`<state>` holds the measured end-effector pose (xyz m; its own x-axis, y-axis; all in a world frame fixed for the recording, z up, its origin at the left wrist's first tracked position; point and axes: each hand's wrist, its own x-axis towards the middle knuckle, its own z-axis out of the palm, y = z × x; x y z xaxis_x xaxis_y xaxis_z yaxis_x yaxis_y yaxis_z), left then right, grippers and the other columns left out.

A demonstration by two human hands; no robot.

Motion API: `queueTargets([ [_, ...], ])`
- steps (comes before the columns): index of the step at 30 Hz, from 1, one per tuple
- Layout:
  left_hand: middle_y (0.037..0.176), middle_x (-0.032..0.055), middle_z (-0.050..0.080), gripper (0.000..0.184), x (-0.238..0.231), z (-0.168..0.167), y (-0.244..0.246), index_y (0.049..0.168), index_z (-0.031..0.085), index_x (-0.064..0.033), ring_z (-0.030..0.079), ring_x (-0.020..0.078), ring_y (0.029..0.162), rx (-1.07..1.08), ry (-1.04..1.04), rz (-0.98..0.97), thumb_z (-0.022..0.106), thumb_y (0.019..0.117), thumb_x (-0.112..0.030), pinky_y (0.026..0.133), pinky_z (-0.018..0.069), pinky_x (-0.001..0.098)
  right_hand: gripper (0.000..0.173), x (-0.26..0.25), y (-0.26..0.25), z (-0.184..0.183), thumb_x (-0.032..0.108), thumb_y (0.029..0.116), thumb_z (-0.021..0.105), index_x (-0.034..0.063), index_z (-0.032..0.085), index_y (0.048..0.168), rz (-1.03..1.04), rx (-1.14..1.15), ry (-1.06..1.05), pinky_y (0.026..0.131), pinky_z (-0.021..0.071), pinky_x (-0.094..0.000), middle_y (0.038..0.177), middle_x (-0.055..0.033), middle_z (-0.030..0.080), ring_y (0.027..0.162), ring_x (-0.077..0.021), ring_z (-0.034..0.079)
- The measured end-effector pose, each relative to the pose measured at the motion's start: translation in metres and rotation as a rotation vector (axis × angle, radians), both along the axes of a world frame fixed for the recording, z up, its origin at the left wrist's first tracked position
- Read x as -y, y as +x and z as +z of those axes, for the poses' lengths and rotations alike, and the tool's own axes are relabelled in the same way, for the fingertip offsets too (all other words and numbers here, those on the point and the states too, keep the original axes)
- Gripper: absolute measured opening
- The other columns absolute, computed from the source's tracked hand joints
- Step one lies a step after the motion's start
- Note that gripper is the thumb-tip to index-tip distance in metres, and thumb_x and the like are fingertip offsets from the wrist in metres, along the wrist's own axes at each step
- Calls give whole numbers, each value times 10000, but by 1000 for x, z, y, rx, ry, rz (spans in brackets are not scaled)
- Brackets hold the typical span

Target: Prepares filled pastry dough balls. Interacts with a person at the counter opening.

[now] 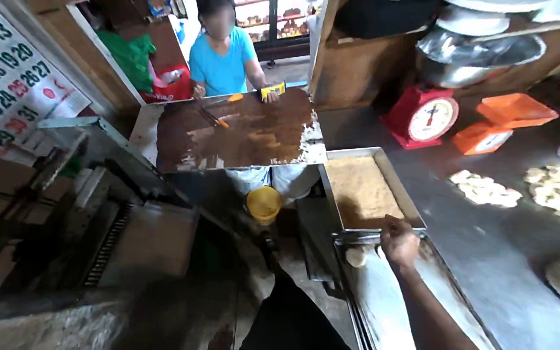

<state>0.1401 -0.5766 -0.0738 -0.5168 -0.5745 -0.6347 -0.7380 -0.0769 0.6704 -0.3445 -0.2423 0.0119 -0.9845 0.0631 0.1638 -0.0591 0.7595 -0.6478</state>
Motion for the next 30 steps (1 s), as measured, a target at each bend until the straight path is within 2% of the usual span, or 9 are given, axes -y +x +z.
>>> queueTargets([
  [4, 1208, 159, 711, 377, 49, 49, -129, 1326, 657, -49, 693, 256, 1107, -104, -148, -47, 610, 1035, -285, 1007, 549, 482, 330, 77, -93, 44, 225, 1048, 568, 23, 672, 1287, 180, -81, -117, 883, 607, -449, 1190, -204, 693, 985, -273, 720],
  [8, 1275, 147, 687, 345, 115, 107, -238, 1336, 650, -45, 675, 246, 1160, -256, -637, 19, 602, 1028, -192, 1019, 551, 456, 334, 149, -193, 87, 242, 1047, 573, 19, 683, 1270, 336, -195, -120, 859, 619, -420, 1129, -183, 714, 946, -246, 727],
  [10, 1310, 193, 651, 401, 150, 145, -277, 1364, 597, 9, 655, 257, 1187, -351, -889, 184, 609, 1023, -201, 1018, 550, 432, 327, 181, -237, 98, 243, 1048, 570, 15, 688, 1252, 402, -201, -128, 869, 614, -433, 1112, -178, 714, 943, -247, 723],
  [13, 1466, 288, 463, 658, 198, 190, -316, 1479, 367, 101, 511, 288, 1351, -540, -1096, 492, 627, 1027, -300, 1101, 475, 363, 296, 230, -292, 97, 194, 1026, 611, -5, 684, 1233, 416, -140, -242, 861, 613, -465, 1082, -181, 727, 917, -257, 732],
  [16, 1503, 301, 405, 703, 230, 240, -342, 1478, 328, 111, 444, 306, 1397, -519, -1020, 771, 683, 988, -247, 1125, 442, 380, 403, 283, -342, 96, 184, 995, 675, 48, 605, 1367, 432, -67, -289, 875, 608, -486, 1259, -191, 666, 976, -284, 718],
  [19, 1568, 277, 346, 844, 265, 249, -354, 1563, 236, 58, 393, 288, 1451, -442, -967, 837, 735, 950, -237, 1160, 409, 386, 671, 338, -395, 93, 225, 931, 762, 84, 469, 1518, 497, -50, -257, 915, 588, -506, 1457, -233, 521, 1076, -338, 681],
  [21, 1638, 258, 244, 966, 275, 254, -362, 1616, 124, 18, 301, 286, 1513, -385, -939, 819, 754, 939, -262, 1214, 328, 393, 727, 369, -424, 79, 234, 891, 796, 123, 463, 1527, 540, -80, -233, 871, 611, -469, 1499, -202, 490, 1052, -308, 691],
  [26, 1624, 274, 249, 1030, 293, 253, -385, 1612, 96, 35, 320, 283, 1502, -419, -998, 854, 789, 908, -255, 1218, 318, 342, 501, 408, -445, 66, 169, 922, 742, 124, 606, 1403, 551, -158, -285, 926, 595, -421, 1387, -138, 604, 1096, -246, 682],
  [30, 1523, 264, 393, 903, 308, 237, -399, 1554, 192, 80, 440, 243, 1421, -462, -1104, 883, 755, 939, -268, 1172, 401, 313, 201, 410, -451, 68, 125, 947, 698, 64, 717, 1137, 568, -216, -352, 983, 580, -390, 1275, -109, 683, 1127, -200, 686],
])
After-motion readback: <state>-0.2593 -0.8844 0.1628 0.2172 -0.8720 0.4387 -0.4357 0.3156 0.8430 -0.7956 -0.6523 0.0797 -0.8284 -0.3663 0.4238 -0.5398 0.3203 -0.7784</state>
